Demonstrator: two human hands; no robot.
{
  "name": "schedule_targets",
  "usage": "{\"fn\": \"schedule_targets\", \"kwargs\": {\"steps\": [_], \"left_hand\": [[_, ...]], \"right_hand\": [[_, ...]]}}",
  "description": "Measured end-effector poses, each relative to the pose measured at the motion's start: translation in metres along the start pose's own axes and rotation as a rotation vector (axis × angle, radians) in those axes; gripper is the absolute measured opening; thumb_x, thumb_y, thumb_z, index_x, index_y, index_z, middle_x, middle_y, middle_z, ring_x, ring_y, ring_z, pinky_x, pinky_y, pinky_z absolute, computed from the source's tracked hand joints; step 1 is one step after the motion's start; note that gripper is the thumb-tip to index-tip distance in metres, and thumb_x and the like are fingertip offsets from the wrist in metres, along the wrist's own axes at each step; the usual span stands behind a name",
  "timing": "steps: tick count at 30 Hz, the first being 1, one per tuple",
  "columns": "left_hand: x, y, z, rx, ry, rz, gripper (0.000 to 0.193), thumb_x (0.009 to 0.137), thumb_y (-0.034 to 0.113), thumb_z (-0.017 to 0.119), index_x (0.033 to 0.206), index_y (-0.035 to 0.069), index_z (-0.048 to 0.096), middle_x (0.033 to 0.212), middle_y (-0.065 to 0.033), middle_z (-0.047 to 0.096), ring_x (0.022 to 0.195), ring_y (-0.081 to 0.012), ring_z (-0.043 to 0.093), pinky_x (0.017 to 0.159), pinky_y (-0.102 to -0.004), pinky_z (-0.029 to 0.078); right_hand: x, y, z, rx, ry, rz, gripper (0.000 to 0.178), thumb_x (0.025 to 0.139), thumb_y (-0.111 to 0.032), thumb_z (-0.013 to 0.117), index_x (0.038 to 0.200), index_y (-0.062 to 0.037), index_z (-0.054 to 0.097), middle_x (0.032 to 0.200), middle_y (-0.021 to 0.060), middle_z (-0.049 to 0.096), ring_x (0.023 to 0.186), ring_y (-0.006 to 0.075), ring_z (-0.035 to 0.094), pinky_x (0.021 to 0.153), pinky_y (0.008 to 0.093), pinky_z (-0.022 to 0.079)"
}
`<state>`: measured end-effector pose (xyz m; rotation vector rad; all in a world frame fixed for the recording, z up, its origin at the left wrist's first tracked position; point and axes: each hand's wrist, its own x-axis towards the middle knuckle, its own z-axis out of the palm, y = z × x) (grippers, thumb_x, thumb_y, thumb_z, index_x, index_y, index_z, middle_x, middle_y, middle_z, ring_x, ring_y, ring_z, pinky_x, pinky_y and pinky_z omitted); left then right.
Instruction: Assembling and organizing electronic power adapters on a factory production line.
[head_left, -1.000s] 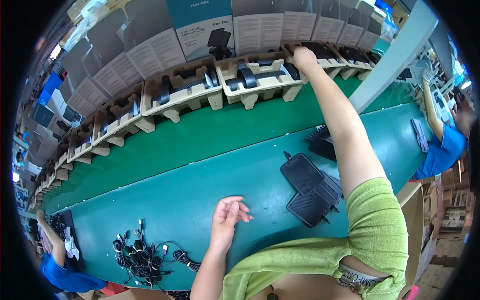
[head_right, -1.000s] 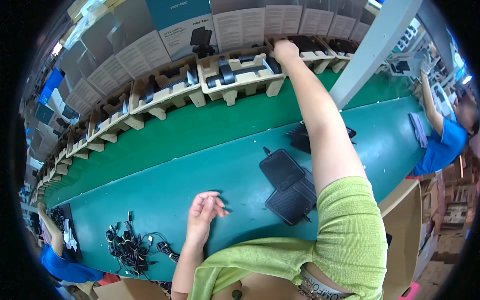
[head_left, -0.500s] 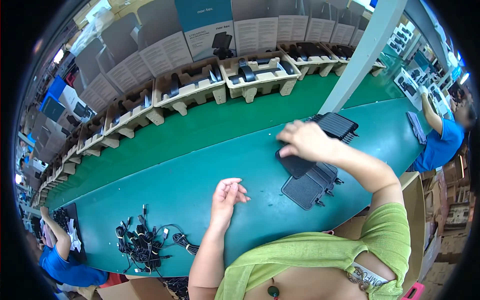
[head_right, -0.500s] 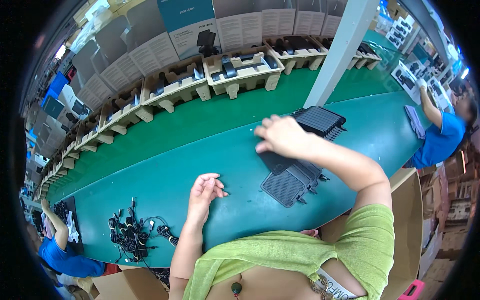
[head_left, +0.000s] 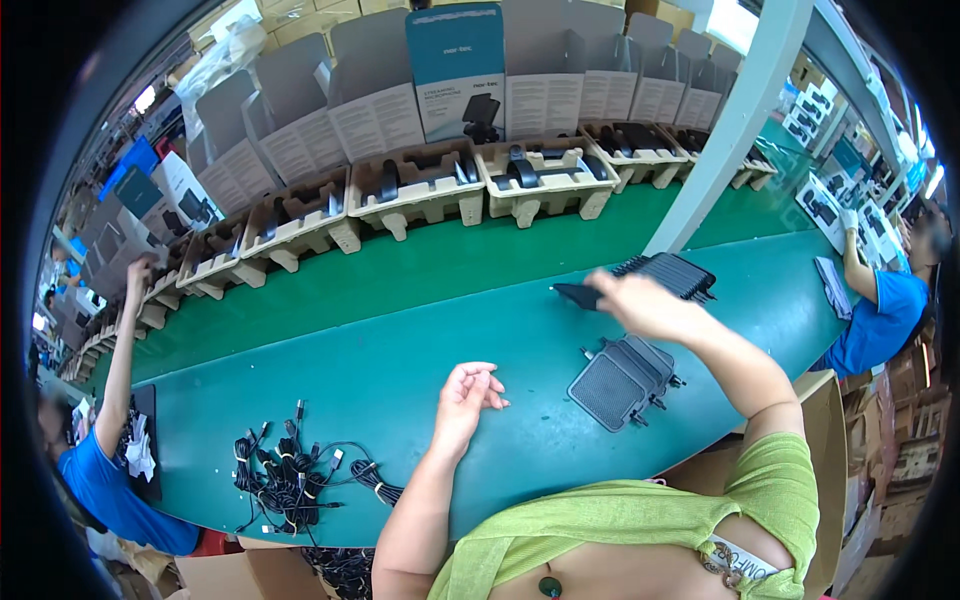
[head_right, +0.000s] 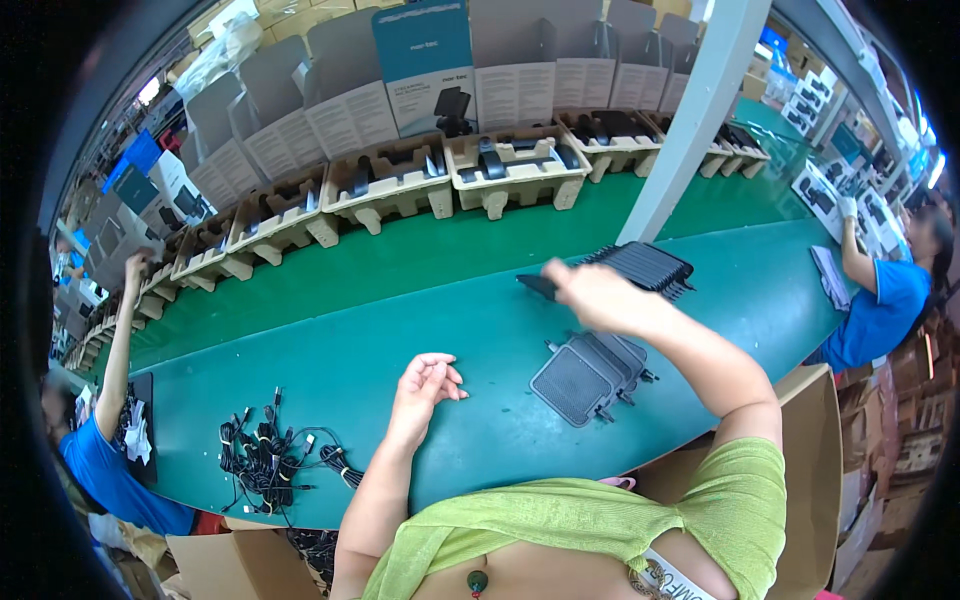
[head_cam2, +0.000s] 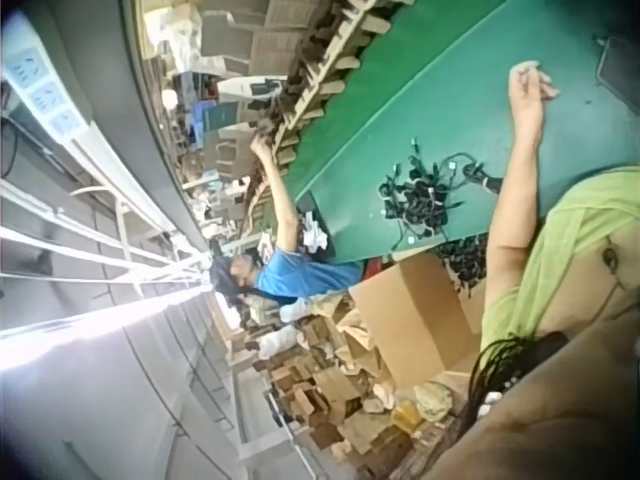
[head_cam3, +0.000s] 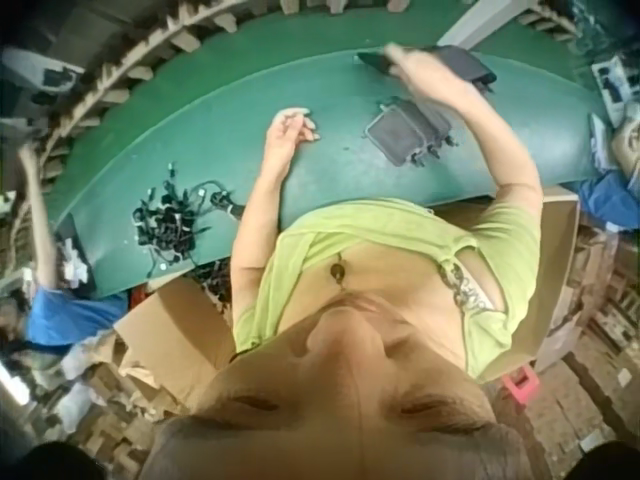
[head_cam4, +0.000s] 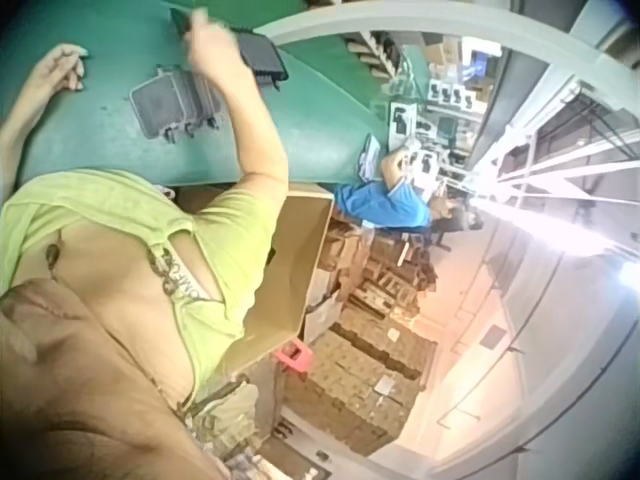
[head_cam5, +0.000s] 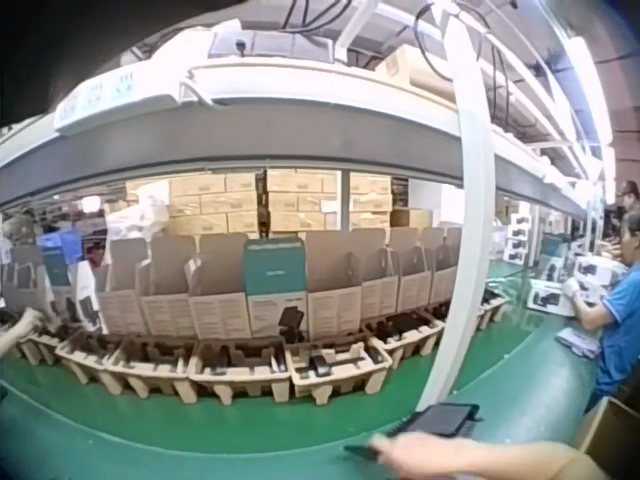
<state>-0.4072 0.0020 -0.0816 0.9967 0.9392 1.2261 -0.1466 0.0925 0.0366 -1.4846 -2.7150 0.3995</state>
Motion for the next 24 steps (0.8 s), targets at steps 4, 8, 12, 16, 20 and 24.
{"fn": "schedule_targets", "kwargs": {"steps": [4, 8, 12, 16, 20, 24], "left_hand": [[0.001, 0.001, -0.003, -0.022, -0.026, 0.003, 0.018, 0.092, 0.015, 0.043, 0.103, 0.002, 0.048, 0.082, -0.0078, 0.055, 0.065, -0.0116, 0.052, 0.070, -0.0320, 0.051], [0.000, 0.002, -0.007, -0.043, -0.015, -0.024, 0.019, 0.092, 0.015, 0.043, 0.104, 0.002, 0.048, 0.082, -0.0076, 0.054, 0.065, -0.0122, 0.053, 0.070, -0.0327, 0.051], [-0.002, 0.004, -0.010, -0.059, -0.020, -0.054, 0.018, 0.092, 0.014, 0.043, 0.104, 0.002, 0.047, 0.082, -0.0082, 0.054, 0.066, -0.0126, 0.053, 0.071, -0.0333, 0.050], [-0.002, 0.006, -0.012, -0.095, -0.004, -0.077, 0.017, 0.091, 0.013, 0.043, 0.104, 0.002, 0.047, 0.083, -0.0088, 0.054, 0.066, -0.0130, 0.053, 0.071, -0.0339, 0.050], [-0.003, 0.005, -0.017, -0.107, 0.015, -0.072, 0.017, 0.092, 0.012, 0.043, 0.105, 0.001, 0.046, 0.082, -0.0088, 0.054, 0.064, -0.0122, 0.052, 0.069, -0.0319, 0.051], [-0.003, 0.006, -0.021, -0.129, -0.008, -0.073, 0.017, 0.091, 0.011, 0.043, 0.105, 0.001, 0.046, 0.084, -0.0095, 0.054, 0.066, -0.0136, 0.053, 0.071, -0.0339, 0.050]], "right_hand": [[0.047, 0.015, -0.042, 0.021, 0.684, -0.049, 0.023, 0.082, -0.011, 0.053, 0.104, -0.0089, 0.053, 0.086, 0.0164, 0.060, 0.081, 0.0349, 0.058, 0.071, 0.0413, 0.046], [0.118, 0.044, -0.093, -0.086, 1.184, -0.063, 0.026, 0.081, -0.008, 0.045, 0.101, -0.0164, 0.059, 0.084, 0.0088, 0.059, 0.085, 0.0284, 0.055, 0.071, 0.0370, 0.045], [0.179, 0.088, -0.112, -0.305, 1.182, 0.106, 0.036, 0.075, -0.006, 0.043, 0.102, -0.0221, 0.060, 0.084, 0.0084, 0.059, 0.089, 0.0276, 0.054, 0.075, 0.0379, 0.043], [0.214, 0.105, -0.099, -0.343, 0.978, 0.149, 0.043, 0.070, -0.004, 0.044, 0.106, -0.0225, 0.059, 0.092, 0.0139, 0.059, 0.093, 0.0283, 0.054, 0.082, 0.0390, 0.043], [0.225, 0.109, -0.101, -0.144, 0.795, 0.217, 0.045, 0.071, -0.004, 0.043, 0.109, -0.0219, 0.058, 0.104, 0.0137, 0.058, 0.099, 0.0299, 0.054, 0.085, 0.0378, 0.043], [0.243, 0.163, -0.102, -0.049, 0.719, 0.112, 0.040, 0.073, -0.006, 0.040, 0.105, -0.0180, 0.061, 0.105, 0.0156, 0.058, 0.100, 0.0318, 0.053, 0.086, 0.0378, 0.042]]}}
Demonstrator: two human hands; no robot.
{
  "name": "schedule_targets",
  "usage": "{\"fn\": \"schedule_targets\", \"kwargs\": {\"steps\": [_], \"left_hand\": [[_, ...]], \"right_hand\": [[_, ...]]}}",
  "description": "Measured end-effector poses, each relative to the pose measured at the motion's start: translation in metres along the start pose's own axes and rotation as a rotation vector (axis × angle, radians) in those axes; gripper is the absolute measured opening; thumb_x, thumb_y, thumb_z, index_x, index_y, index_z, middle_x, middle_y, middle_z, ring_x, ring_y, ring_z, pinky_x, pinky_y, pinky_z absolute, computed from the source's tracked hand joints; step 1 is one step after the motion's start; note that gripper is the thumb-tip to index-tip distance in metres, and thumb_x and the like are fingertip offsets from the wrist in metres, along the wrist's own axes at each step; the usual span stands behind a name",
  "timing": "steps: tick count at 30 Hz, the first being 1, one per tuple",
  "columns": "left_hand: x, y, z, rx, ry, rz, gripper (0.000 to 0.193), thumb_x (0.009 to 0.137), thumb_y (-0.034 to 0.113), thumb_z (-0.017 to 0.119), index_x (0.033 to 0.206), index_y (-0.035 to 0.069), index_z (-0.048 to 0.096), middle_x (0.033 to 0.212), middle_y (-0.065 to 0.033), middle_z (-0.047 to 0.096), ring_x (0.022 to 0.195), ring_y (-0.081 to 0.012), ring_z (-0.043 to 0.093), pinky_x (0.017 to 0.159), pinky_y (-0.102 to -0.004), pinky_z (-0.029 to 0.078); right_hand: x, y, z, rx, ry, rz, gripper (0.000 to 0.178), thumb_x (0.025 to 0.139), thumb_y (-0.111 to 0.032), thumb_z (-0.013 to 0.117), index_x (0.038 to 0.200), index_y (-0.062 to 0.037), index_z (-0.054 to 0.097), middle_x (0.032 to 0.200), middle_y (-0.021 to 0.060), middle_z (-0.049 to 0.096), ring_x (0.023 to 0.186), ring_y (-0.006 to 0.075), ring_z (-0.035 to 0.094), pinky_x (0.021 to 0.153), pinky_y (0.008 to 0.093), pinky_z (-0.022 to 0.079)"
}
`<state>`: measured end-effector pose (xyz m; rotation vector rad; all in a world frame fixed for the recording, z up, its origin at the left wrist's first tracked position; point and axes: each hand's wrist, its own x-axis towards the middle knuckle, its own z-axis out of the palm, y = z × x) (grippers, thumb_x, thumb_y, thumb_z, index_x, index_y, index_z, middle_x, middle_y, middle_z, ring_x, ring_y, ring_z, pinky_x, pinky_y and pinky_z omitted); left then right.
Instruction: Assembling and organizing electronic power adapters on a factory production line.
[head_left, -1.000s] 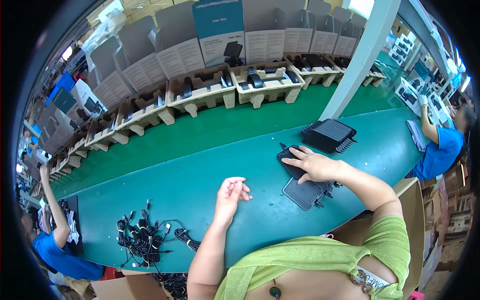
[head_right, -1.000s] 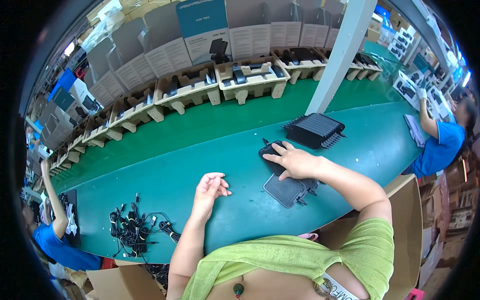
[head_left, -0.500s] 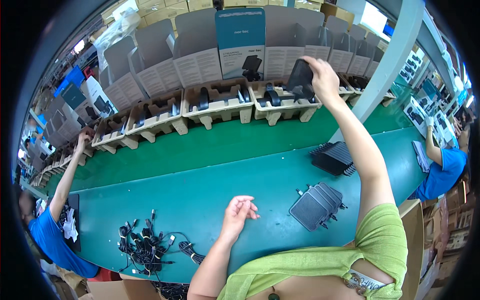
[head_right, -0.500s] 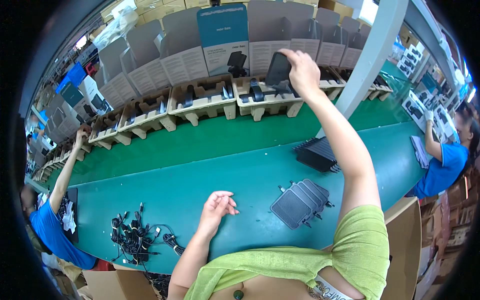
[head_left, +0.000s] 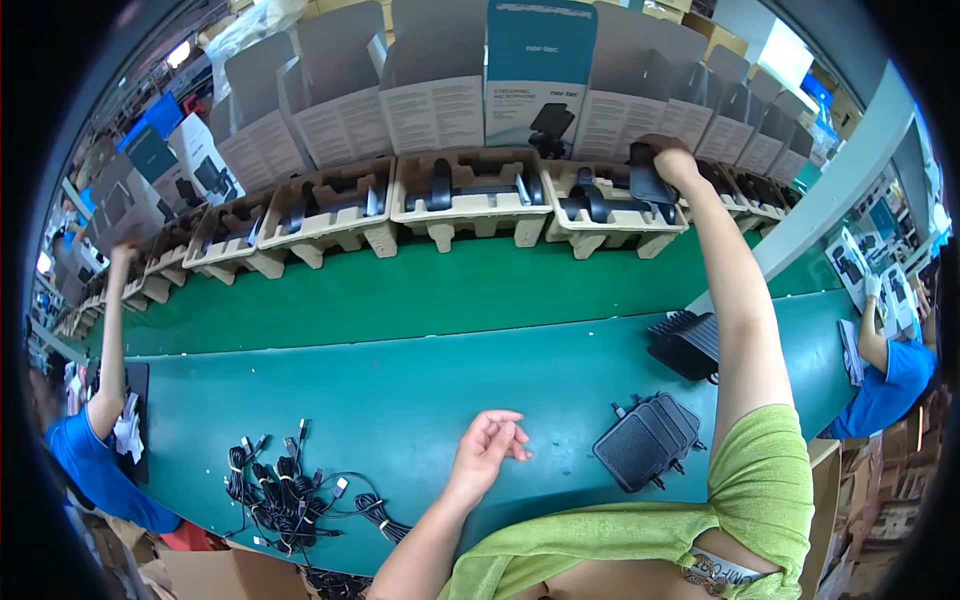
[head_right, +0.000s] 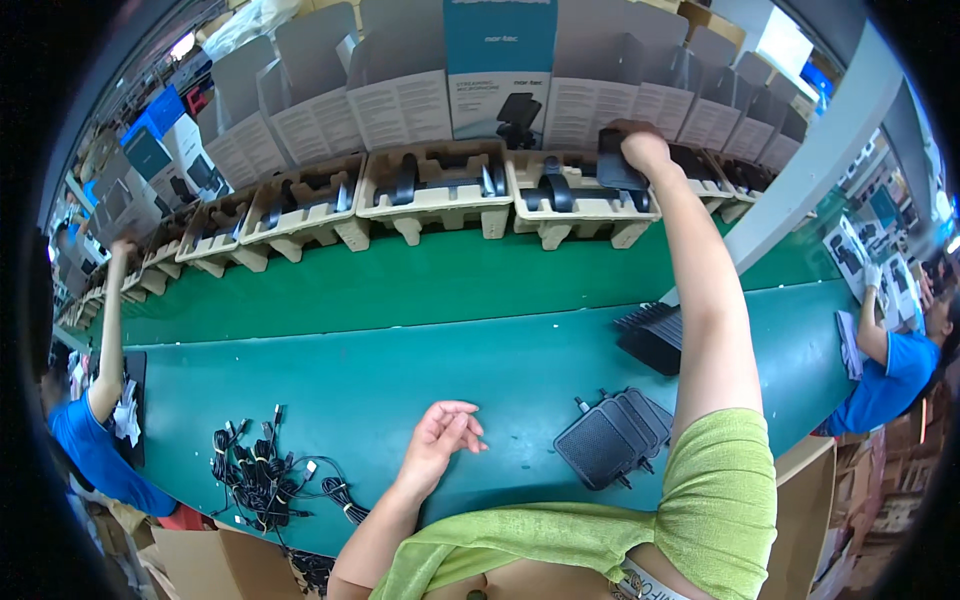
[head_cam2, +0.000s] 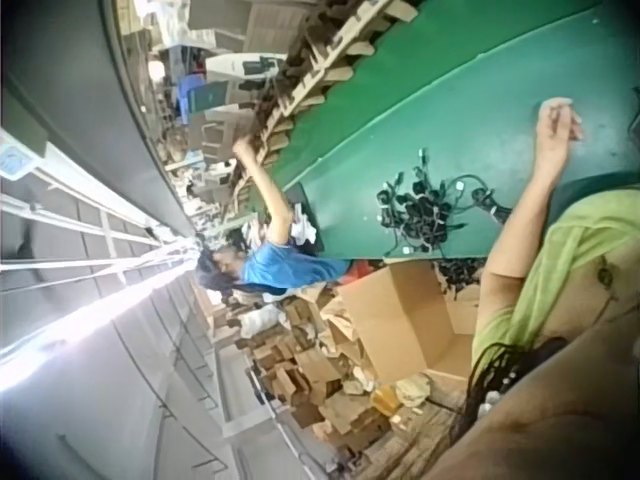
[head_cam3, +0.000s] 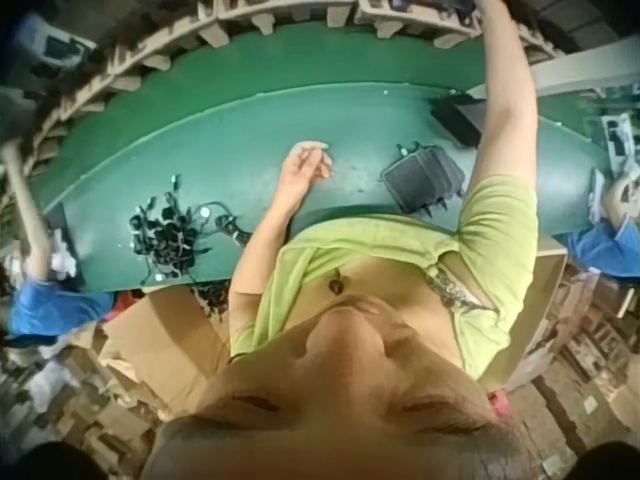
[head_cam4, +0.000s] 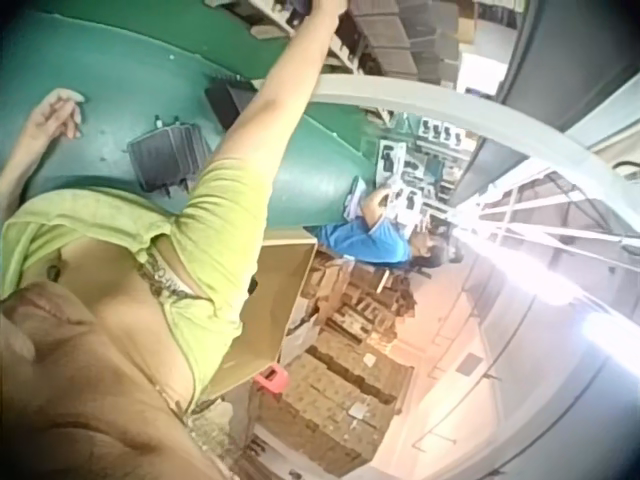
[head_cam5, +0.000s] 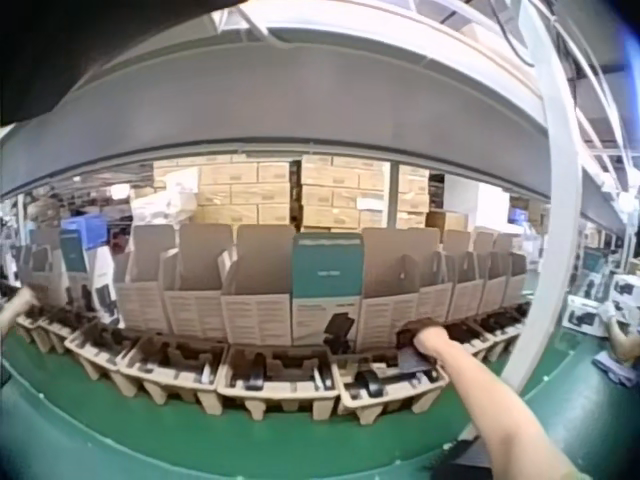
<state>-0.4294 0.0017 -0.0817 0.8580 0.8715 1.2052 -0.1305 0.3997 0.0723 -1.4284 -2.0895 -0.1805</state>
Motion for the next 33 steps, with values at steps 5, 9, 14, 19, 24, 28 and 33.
{"fn": "schedule_targets", "kwargs": {"steps": [5, 9, 14, 19, 24, 28, 33], "left_hand": [[-0.001, -0.003, 0.000, 0.018, 0.001, 0.042, 0.017, 0.091, 0.010, 0.042, 0.106, 0.001, 0.046, 0.084, -0.0092, 0.053, 0.067, -0.0135, 0.053, 0.071, -0.0336, 0.050], [0.003, -0.007, -0.003, -0.006, -0.050, 0.052, 0.018, 0.092, 0.010, 0.041, 0.107, 0.001, 0.046, 0.084, -0.0087, 0.053, 0.067, -0.0125, 0.053, 0.071, -0.0326, 0.050], [-0.003, -0.006, -0.005, -0.013, -0.001, 0.064, 0.018, 0.092, 0.011, 0.041, 0.107, 0.001, 0.045, 0.084, -0.0085, 0.053, 0.067, -0.0120, 0.053, 0.069, -0.0311, 0.050], [0.000, -0.010, -0.008, 0.049, -0.017, 0.066, 0.017, 0.092, 0.012, 0.043, 0.106, 0.004, 0.046, 0.080, -0.0068, 0.054, 0.063, -0.0118, 0.055, 0.060, -0.0257, 0.047], [-0.001, -0.011, -0.007, 0.095, 0.017, 0.105, 0.014, 0.091, 0.013, 0.043, 0.101, 0.003, 0.045, 0.077, -0.0066, 0.054, 0.059, -0.0115, 0.055, 0.056, -0.0245, 0.046], [0.000, -0.011, -0.005, 0.168, 0.022, 0.100, 0.013, 0.091, 0.012, 0.043, 0.098, 0.003, 0.045, 0.076, -0.0069, 0.054, 0.056, -0.0113, 0.054, 0.053, -0.0251, 0.045], [-0.003, -0.018, -0.004, 0.450, 0.038, 0.191, 0.014, 0.089, 0.011, 0.043, 0.098, 0.001, 0.046, 0.073, -0.0088, 0.055, 0.057, -0.0164, 0.056, 0.054, -0.0322, 0.045]], "right_hand": [[-0.031, -0.011, 0.022, -0.157, -0.005, 0.138, 0.040, 0.071, -0.007, 0.040, 0.105, -0.0129, 0.060, 0.104, 0.0196, 0.058, 0.100, 0.0331, 0.054, 0.087, 0.0393, 0.040], [-0.020, -0.003, 0.010, 0.049, 0.066, 0.220, 0.038, 0.071, -0.005, 0.039, 0.101, -0.0123, 0.061, 0.102, 0.0172, 0.059, 0.099, 0.0323, 0.054, 0.085, 0.0380, 0.041], [-0.021, -0.025, 0.038, -0.305, 0.143, -0.108, 0.032, 0.073, -0.006, 0.039, 0.097, -0.0065, 0.061, 0.097, 0.0203, 0.059, 0.090, 0.0360, 0.056, 0.081, 0.0396, 0.043], [-0.041, -0.049, 0.032, -0.542, 0.220, -0.028, 0.025, 0.078, -0.008, 0.042, 0.096, -0.0031, 0.057, 0.090, 0.0197, 0.057, 0.081, 0.0364, 0.057, 0.072, 0.0439, 0.046], [-0.065, -0.081, 0.027, -0.442, 0.479, -0.215, 0.021, 0.080, -0.014, 0.050, 0.099, -0.0069, 0.055, 0.094, 0.0148, 0.055, 0.089, 0.0321, 0.054, 0.070, 0.0434, 0.044], [-0.084, -0.177, 0.031, -0.004, 0.520, -0.408, 0.016, 0.081, -0.013, 0.052, 0.094, -0.0053, 0.058, 0.087, 0.0121, 0.057, 0.086, 0.0288, 0.055, 0.072, 0.0390, 0.042], [-0.190, -0.375, 0.008, 0.324, -0.192, -1.118, 0.031, 0.064, 0.007, 0.053, 0.093, -0.0028, 0.056, 0.089, 0.0127, 0.057, 0.081, 0.0281, 0.055, 0.070, 0.0342, 0.044]]}}
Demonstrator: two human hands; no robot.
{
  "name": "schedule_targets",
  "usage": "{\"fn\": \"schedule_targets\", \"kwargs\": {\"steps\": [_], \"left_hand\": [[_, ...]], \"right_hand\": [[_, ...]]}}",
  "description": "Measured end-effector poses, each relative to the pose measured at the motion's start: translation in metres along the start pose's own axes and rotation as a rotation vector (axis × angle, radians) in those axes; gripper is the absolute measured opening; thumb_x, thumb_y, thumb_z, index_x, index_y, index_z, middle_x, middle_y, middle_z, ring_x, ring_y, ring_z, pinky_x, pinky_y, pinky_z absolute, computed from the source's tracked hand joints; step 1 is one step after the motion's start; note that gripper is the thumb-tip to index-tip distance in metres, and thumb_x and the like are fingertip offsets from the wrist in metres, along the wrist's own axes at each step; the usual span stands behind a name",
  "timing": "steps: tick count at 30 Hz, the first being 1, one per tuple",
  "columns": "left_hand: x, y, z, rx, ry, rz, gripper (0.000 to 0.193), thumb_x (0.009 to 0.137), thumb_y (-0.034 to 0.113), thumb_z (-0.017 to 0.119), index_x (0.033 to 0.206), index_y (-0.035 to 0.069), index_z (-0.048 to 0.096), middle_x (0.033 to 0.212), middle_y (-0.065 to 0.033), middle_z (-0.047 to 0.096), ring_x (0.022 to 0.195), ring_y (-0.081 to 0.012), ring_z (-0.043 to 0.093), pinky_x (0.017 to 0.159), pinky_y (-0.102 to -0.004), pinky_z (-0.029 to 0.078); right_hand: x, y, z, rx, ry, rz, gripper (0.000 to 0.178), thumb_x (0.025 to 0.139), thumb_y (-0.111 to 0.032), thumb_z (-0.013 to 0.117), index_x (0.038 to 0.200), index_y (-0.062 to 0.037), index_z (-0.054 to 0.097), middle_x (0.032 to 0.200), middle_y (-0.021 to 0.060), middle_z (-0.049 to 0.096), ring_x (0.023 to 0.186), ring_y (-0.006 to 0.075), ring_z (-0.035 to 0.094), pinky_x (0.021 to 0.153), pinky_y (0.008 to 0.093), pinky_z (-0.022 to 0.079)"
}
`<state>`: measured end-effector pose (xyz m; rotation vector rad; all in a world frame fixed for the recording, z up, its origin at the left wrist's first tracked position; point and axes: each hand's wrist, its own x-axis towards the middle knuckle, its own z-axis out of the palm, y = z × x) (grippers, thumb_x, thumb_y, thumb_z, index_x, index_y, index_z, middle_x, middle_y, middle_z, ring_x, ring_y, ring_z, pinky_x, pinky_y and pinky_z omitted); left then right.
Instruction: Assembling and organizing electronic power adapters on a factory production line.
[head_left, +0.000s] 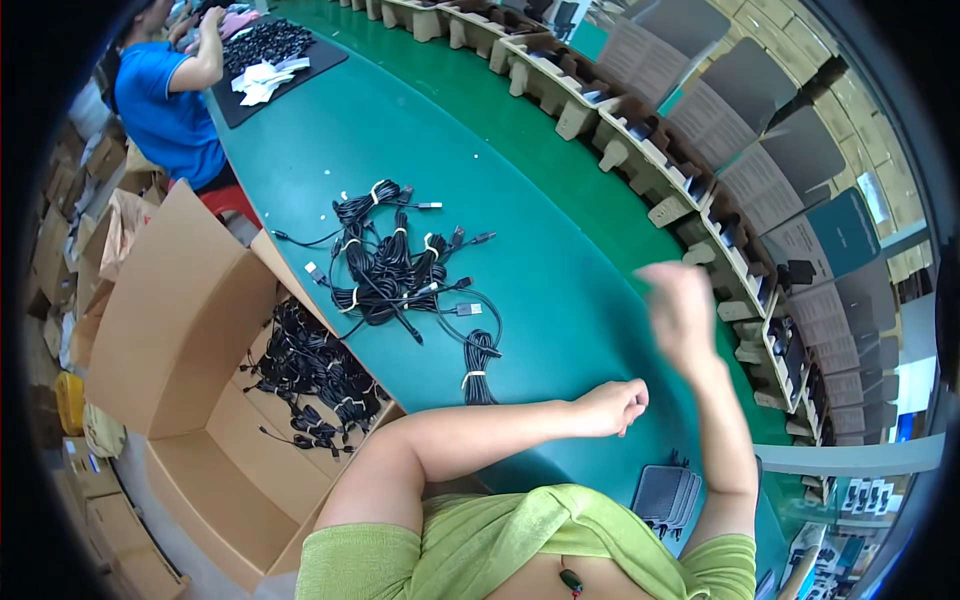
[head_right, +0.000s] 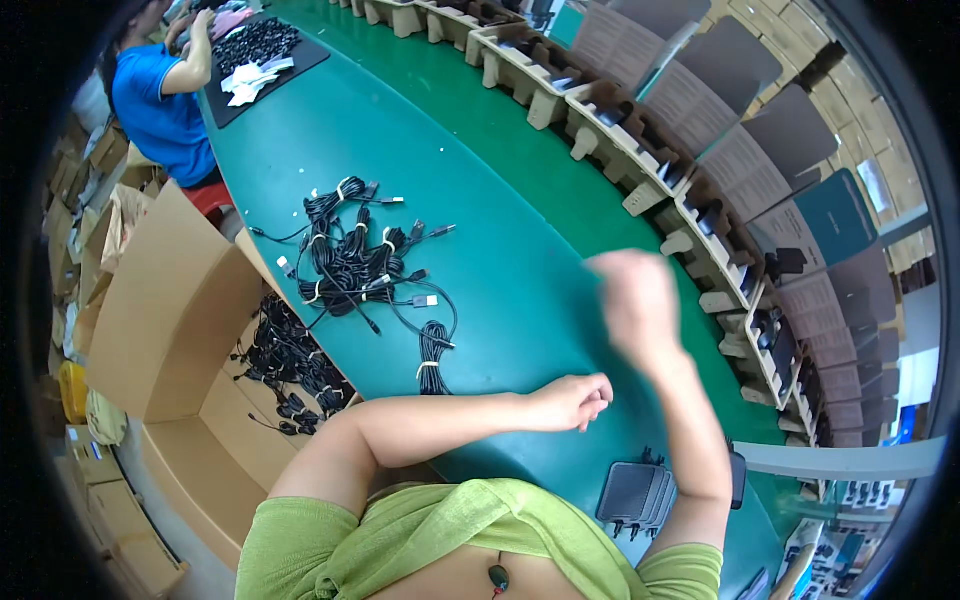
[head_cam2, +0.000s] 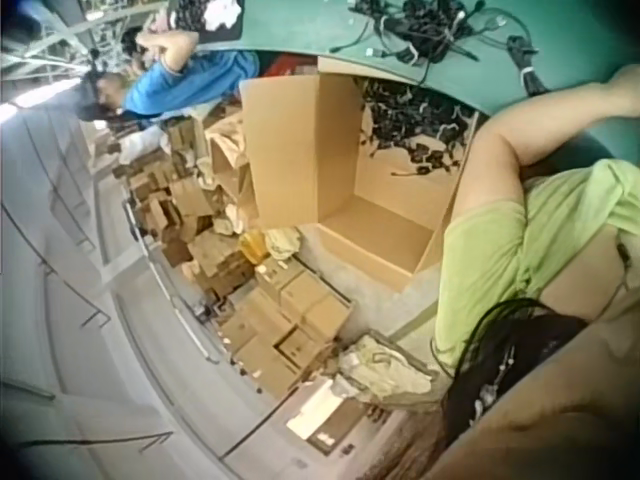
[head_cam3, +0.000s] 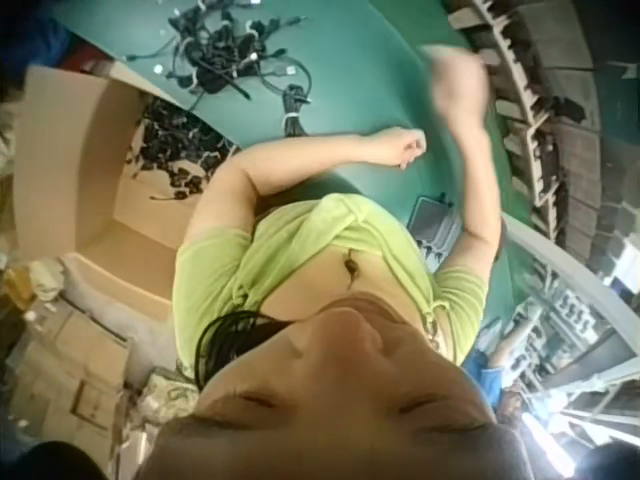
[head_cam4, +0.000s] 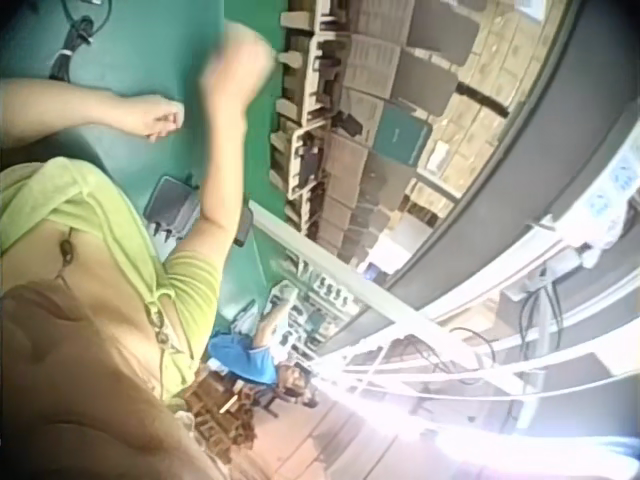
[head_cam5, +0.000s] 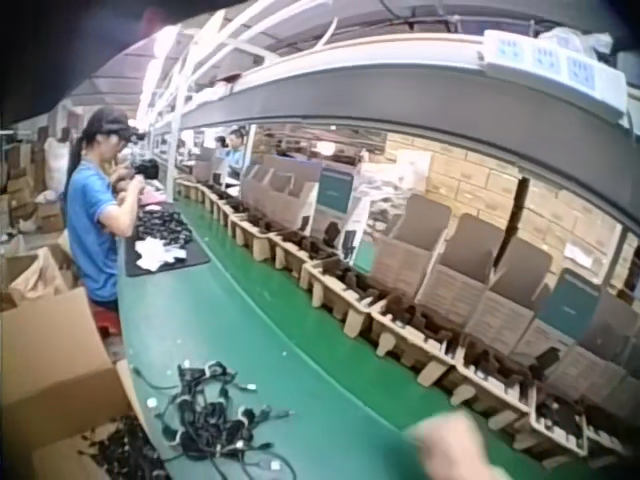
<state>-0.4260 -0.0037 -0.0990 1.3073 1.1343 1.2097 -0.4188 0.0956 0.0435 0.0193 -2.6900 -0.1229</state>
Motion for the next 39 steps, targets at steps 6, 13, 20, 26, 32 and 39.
{"fn": "schedule_targets", "kwargs": {"steps": [6, 13, 20, 26, 32, 39], "left_hand": [[0.046, -0.131, 0.073, 1.338, 0.397, 0.635, 0.033, 0.092, 0.017, 0.032, 0.122, 0.007, 0.042, 0.123, -0.0105, 0.045, 0.109, -0.0171, 0.044, 0.091, -0.0362, 0.036], [-0.012, 0.003, 0.013, 0.224, -0.102, 0.147, 0.023, 0.086, 0.016, 0.040, 0.101, 0.003, 0.053, 0.101, -0.0167, 0.057, 0.095, -0.0224, 0.053, 0.084, -0.0371, 0.041], [-0.003, 0.027, -0.007, -0.741, -0.005, 0.082, 0.053, 0.082, 0.017, 0.058, 0.122, 0.004, 0.027, 0.085, -0.0073, 0.054, 0.061, -0.0157, 0.056, 0.047, -0.0274, 0.043], [0.002, 0.030, -0.034, -1.067, 0.202, 0.149, 0.025, 0.089, 0.016, 0.050, 0.111, 0.008, 0.041, 0.079, -0.0051, 0.051, 0.056, -0.0117, 0.049, 0.046, -0.0225, 0.038], [0.004, 0.024, -0.031, -0.869, 0.262, 0.199, 0.011, 0.089, 0.011, 0.049, 0.095, 0.003, 0.047, 0.077, -0.0053, 0.054, 0.063, -0.0124, 0.056, 0.052, -0.0239, 0.048], [0.006, 0.021, -0.025, -0.723, 0.188, 0.086, 0.014, 0.089, 0.011, 0.049, 0.099, 0.002, 0.047, 0.080, -0.0066, 0.056, 0.064, -0.0119, 0.056, 0.053, -0.0240, 0.047]], "right_hand": [[0.016, -0.110, 0.061, 0.228, -0.433, -0.614, 0.039, 0.075, -0.010, 0.045, 0.114, -0.0081, 0.048, 0.120, 0.0059, 0.047, 0.109, 0.0195, 0.045, 0.089, 0.0317, 0.036], [0.023, -0.087, 0.054, 0.294, -0.259, -0.337, 0.037, 0.068, -0.010, 0.057, 0.104, -0.0070, 0.051, 0.110, 0.0074, 0.052, 0.109, 0.0244, 0.046, 0.098, 0.0425, 0.031], [-0.016, -0.044, 0.002, 1.447, 0.218, 0.767, 0.032, 0.093, -0.022, 0.040, 0.118, -0.0020, 0.040, 0.084, 0.0047, 0.051, 0.075, 0.0128, 0.052, 0.067, 0.0257, 0.045], [-0.062, -0.017, -0.015, 1.451, 0.164, 0.805, 0.029, 0.095, -0.028, 0.035, 0.108, -0.0036, 0.043, 0.074, 0.0028, 0.047, 0.057, 0.0078, 0.038, 0.049, 0.0221, 0.031], [-0.081, -0.030, -0.014, 0.649, -0.107, 0.517, 0.022, 0.083, -0.010, 0.056, 0.101, 0.0000, 0.050, 0.105, 0.0129, 0.052, 0.088, 0.0220, 0.056, 0.076, 0.0303, 0.045], [-0.094, -0.038, -0.023, 0.322, -0.050, 0.511, 0.034, 0.082, -0.003, 0.051, 0.116, -0.0052, 0.044, 0.093, 0.0169, 0.057, 0.083, 0.0339, 0.058, 0.065, 0.0394, 0.048]]}}
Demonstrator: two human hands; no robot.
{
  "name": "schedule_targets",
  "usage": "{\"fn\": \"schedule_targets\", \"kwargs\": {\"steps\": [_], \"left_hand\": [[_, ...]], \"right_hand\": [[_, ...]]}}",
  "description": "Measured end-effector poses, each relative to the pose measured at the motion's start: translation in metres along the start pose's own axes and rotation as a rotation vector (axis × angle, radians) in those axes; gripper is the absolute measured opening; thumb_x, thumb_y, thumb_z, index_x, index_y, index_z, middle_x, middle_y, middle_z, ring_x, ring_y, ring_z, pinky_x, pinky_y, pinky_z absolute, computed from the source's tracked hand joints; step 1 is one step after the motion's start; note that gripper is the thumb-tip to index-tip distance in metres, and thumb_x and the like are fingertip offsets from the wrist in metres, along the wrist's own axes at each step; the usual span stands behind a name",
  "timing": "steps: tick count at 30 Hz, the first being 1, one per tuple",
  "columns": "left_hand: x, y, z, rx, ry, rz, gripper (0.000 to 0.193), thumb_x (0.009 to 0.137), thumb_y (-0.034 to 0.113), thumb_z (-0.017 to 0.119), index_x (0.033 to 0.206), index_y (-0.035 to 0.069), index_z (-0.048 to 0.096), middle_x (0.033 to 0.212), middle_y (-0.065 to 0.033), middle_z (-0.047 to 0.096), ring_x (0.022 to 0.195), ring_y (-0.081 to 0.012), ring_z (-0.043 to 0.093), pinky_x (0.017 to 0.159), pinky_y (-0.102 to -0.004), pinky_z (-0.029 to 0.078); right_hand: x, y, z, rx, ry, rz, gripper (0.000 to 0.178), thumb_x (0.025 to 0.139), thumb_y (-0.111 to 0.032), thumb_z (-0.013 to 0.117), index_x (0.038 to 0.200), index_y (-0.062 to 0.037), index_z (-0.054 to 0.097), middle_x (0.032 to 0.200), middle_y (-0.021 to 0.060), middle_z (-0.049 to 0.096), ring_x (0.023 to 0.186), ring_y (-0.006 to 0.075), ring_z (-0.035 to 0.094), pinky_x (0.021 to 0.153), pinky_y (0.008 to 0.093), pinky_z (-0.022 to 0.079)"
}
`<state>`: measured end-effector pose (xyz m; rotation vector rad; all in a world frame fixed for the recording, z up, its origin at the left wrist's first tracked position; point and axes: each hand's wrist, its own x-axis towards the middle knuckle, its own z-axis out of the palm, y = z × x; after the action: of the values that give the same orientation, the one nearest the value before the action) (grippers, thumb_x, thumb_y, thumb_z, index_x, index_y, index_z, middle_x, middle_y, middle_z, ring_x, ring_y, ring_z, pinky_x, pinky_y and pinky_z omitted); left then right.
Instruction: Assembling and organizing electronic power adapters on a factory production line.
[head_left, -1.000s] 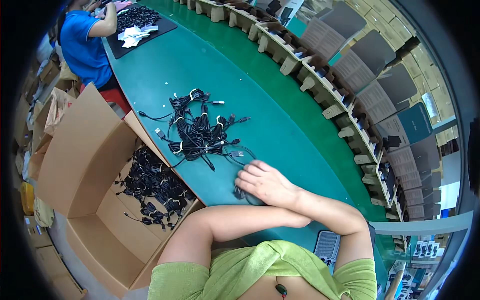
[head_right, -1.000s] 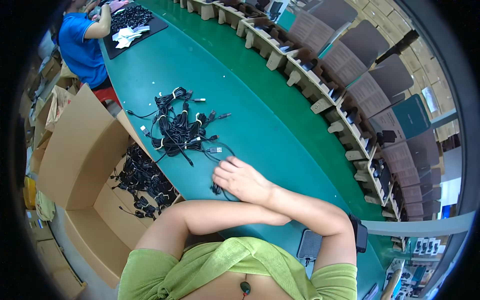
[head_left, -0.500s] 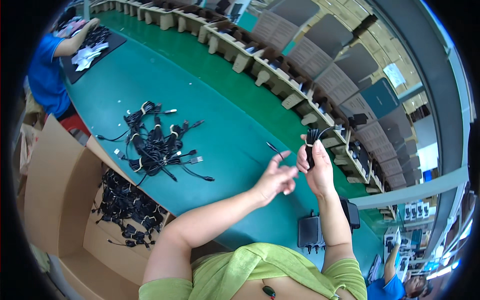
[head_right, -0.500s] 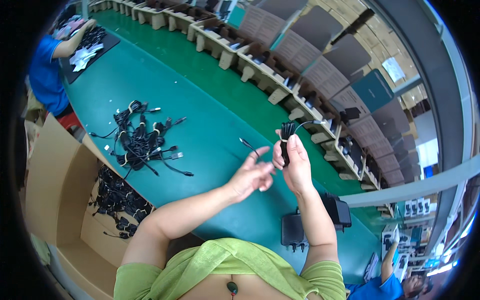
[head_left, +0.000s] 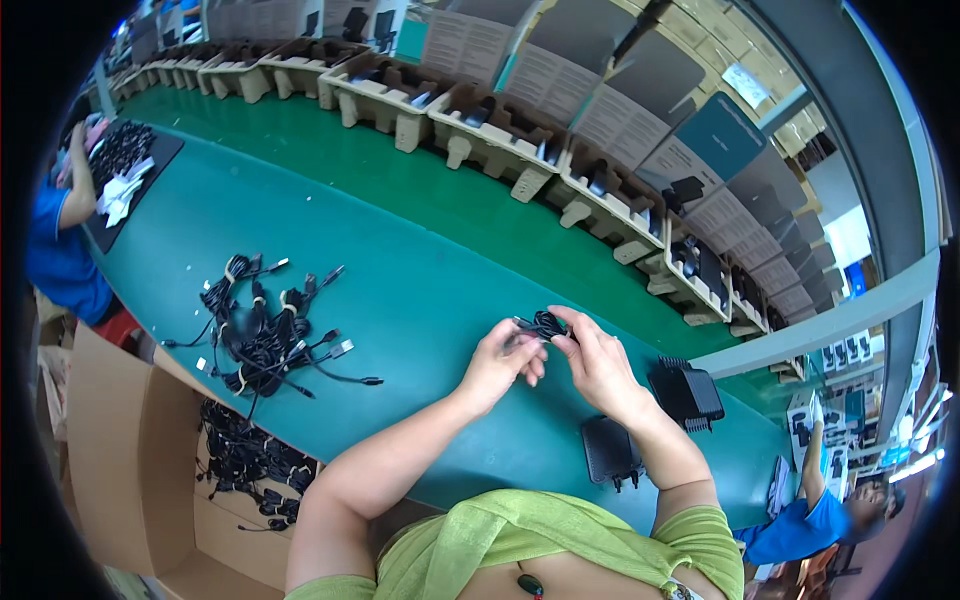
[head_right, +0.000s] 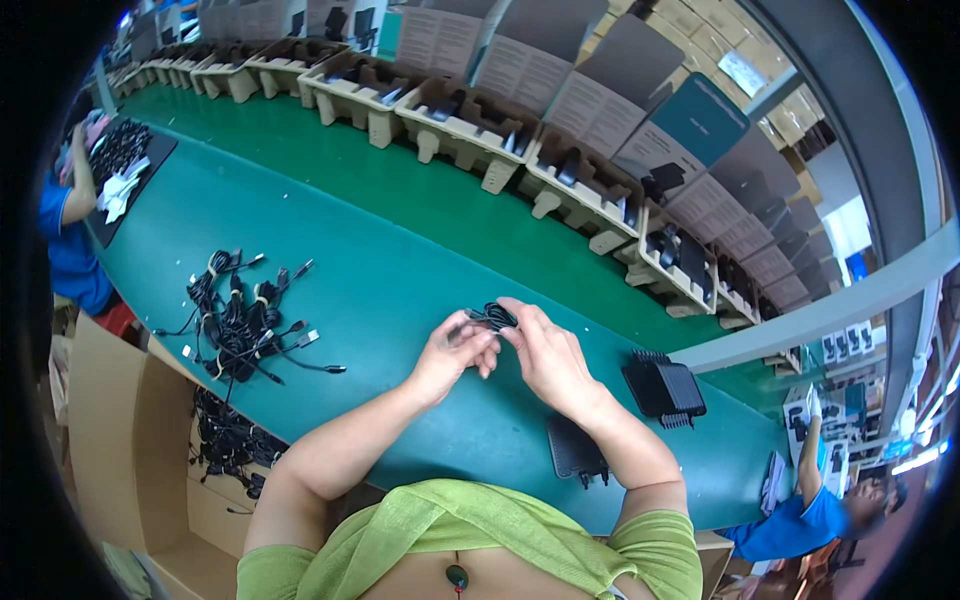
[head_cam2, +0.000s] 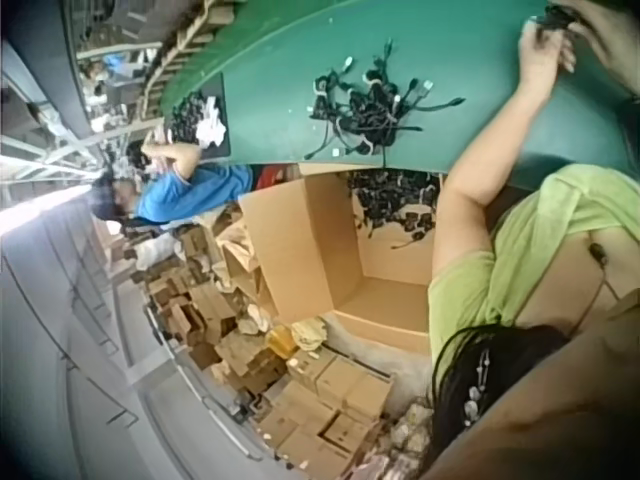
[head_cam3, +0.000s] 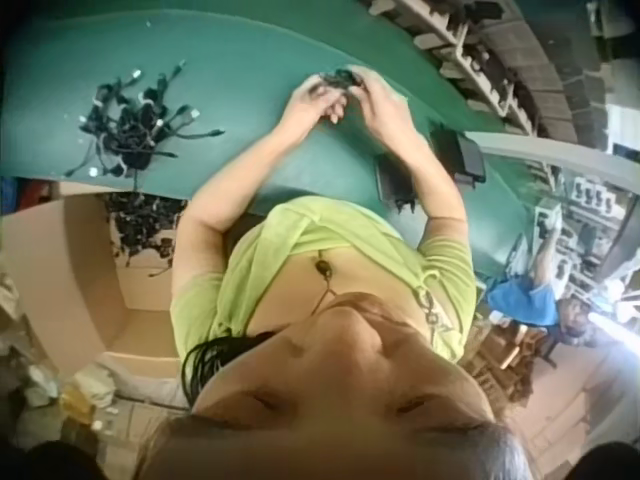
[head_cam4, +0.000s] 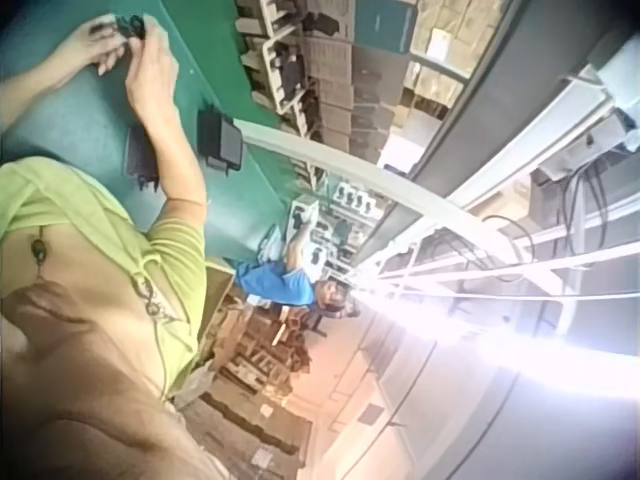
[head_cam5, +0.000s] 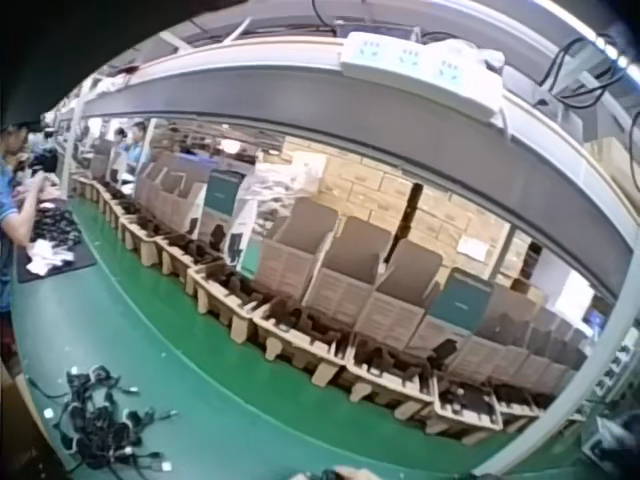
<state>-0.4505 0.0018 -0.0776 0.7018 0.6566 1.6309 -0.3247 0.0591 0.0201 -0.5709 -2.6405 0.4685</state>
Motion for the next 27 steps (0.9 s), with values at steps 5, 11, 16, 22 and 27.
{"fn": "schedule_targets", "kwargs": {"steps": [5, 11, 16, 22, 27], "left_hand": [[-0.001, -0.001, -0.001, 0.109, -0.085, -0.082, 0.019, 0.089, 0.012, 0.049, 0.105, 0.002, 0.045, 0.081, -0.0073, 0.055, 0.062, -0.0102, 0.053, 0.051, -0.0218, 0.044], [-0.003, -0.007, -0.002, 0.282, -0.104, -0.181, 0.020, 0.088, 0.012, 0.050, 0.105, 0.002, 0.046, 0.081, -0.0067, 0.055, 0.063, -0.0097, 0.053, 0.053, -0.0211, 0.042], [-0.004, -0.007, -0.003, 0.298, -0.115, -0.202, 0.020, 0.088, 0.012, 0.050, 0.105, 0.003, 0.046, 0.082, -0.0065, 0.056, 0.063, -0.0095, 0.052, 0.054, -0.0215, 0.042], [-0.004, -0.005, -0.006, 0.288, -0.096, -0.206, 0.020, 0.088, 0.013, 0.050, 0.105, 0.003, 0.046, 0.082, -0.0065, 0.055, 0.063, -0.0097, 0.052, 0.055, -0.0221, 0.043], [-0.002, -0.006, -0.011, 0.282, -0.085, -0.203, 0.020, 0.088, 0.012, 0.050, 0.105, 0.003, 0.046, 0.082, -0.0064, 0.055, 0.064, -0.0100, 0.052, 0.055, -0.0227, 0.044]], "right_hand": [[-0.002, 0.020, -0.021, -0.116, 0.114, 0.070, 0.026, 0.079, -0.004, 0.055, 0.105, -0.0040, 0.052, 0.085, 0.0138, 0.057, 0.077, 0.0310, 0.058, 0.062, 0.0364, 0.047], [0.014, 0.105, -0.099, -0.516, 0.576, 0.067, 0.018, 0.076, -0.003, 0.056, 0.094, -0.0025, 0.058, 0.082, 0.0156, 0.053, 0.078, 0.0331, 0.054, 0.068, 0.0382, 0.044], [0.024, 0.177, -0.154, -1.025, 0.636, 0.270, 0.020, 0.075, -0.008, 0.054, 0.093, -0.0047, 0.060, 0.084, 0.0105, 0.052, 0.084, 0.0278, 0.052, 0.070, 0.0375, 0.040], [0.038, 0.216, -0.147, -1.307, 0.443, 0.213, 0.020, 0.070, -0.008, 0.050, 0.088, -0.0066, 0.059, 0.084, 0.0064, 0.051, 0.084, 0.0231, 0.049, 0.071, 0.0340, 0.038], [0.043, 0.212, -0.126, -1.266, 0.374, 0.154, 0.029, 0.069, -0.006, 0.050, 0.096, -0.0054, 0.059, 0.085, 0.0059, 0.050, 0.083, 0.0226, 0.048, 0.070, 0.0329, 0.038]]}}
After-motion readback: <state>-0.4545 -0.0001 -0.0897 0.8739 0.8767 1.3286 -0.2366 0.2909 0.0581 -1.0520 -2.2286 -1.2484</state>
